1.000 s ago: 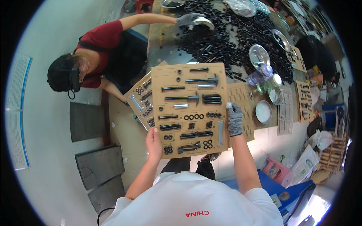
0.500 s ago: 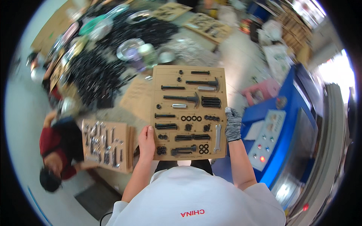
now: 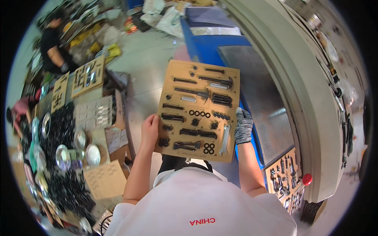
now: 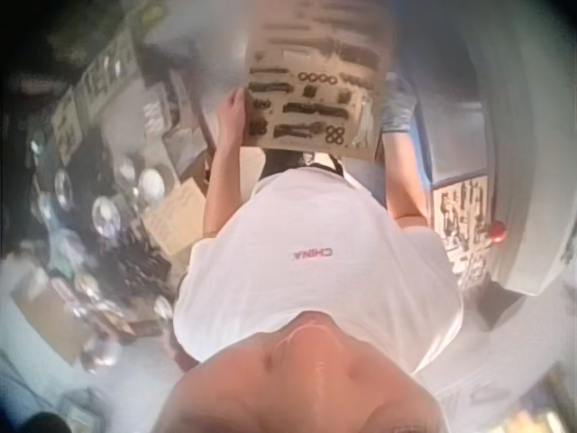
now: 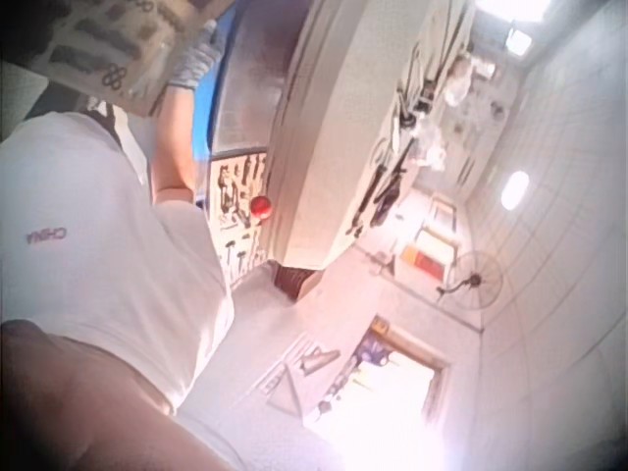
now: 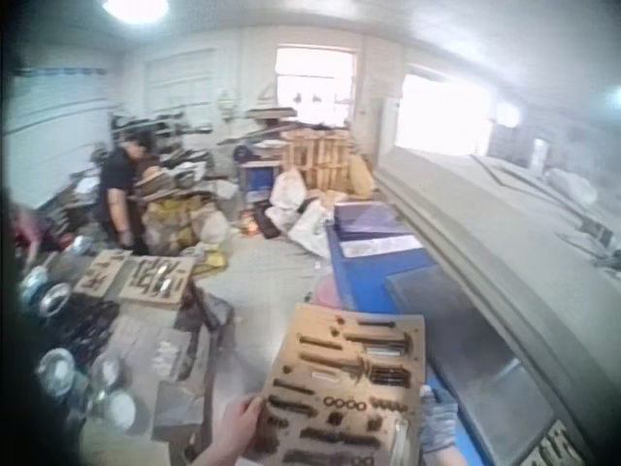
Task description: The person arranges metal tools and hardware onto a cardboard backing, covers the set with a clear plastic sheet, and uses a heat-sealing machine to enclose the kit. The person repeats this process for multiple tool sets.
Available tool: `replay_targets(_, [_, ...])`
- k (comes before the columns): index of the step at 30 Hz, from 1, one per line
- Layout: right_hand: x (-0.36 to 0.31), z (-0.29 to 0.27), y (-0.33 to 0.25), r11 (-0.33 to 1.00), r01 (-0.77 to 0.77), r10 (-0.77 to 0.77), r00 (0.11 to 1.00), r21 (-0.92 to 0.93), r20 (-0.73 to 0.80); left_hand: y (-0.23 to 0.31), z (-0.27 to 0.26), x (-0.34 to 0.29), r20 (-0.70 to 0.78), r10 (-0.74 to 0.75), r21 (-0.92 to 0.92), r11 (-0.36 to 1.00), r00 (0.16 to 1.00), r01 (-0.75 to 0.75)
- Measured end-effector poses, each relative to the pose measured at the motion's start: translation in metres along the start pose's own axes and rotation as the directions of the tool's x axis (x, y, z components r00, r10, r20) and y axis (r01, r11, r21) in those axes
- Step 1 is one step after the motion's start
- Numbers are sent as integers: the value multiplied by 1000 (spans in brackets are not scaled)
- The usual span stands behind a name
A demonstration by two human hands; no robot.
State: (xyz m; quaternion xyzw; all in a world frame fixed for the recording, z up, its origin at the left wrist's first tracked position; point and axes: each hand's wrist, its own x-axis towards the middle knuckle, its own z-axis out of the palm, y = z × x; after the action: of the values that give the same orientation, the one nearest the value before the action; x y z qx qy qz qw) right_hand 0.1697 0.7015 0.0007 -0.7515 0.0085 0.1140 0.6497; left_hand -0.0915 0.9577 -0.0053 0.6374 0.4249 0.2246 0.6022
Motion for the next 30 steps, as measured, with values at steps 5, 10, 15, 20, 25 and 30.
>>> replay_targets(5, [43,-60,20,1000,-5,0,950,-14,-313,25,106,103,360,110,-2,993,926,-117])
replay_targets(10, [47,-123,29,996,-76,32,759,-39,-651,67,230,156,644,160,61,964,748,-258])
replay_targets(15, [40,-184,50,946,-90,-215,550,-313,-807,109,319,159,763,138,150,913,632,-380])
replay_targets(20, [32,-220,70,911,-232,-203,469,-342,-859,113,380,142,801,227,123,844,554,-522])
replay_targets(25, [39,-227,73,893,-288,-191,452,-346,-871,92,424,138,803,276,116,797,529,-592])
replay_targets(30, [49,-221,68,895,-295,-169,468,-333,-867,79,437,159,836,294,84,765,463,-639])
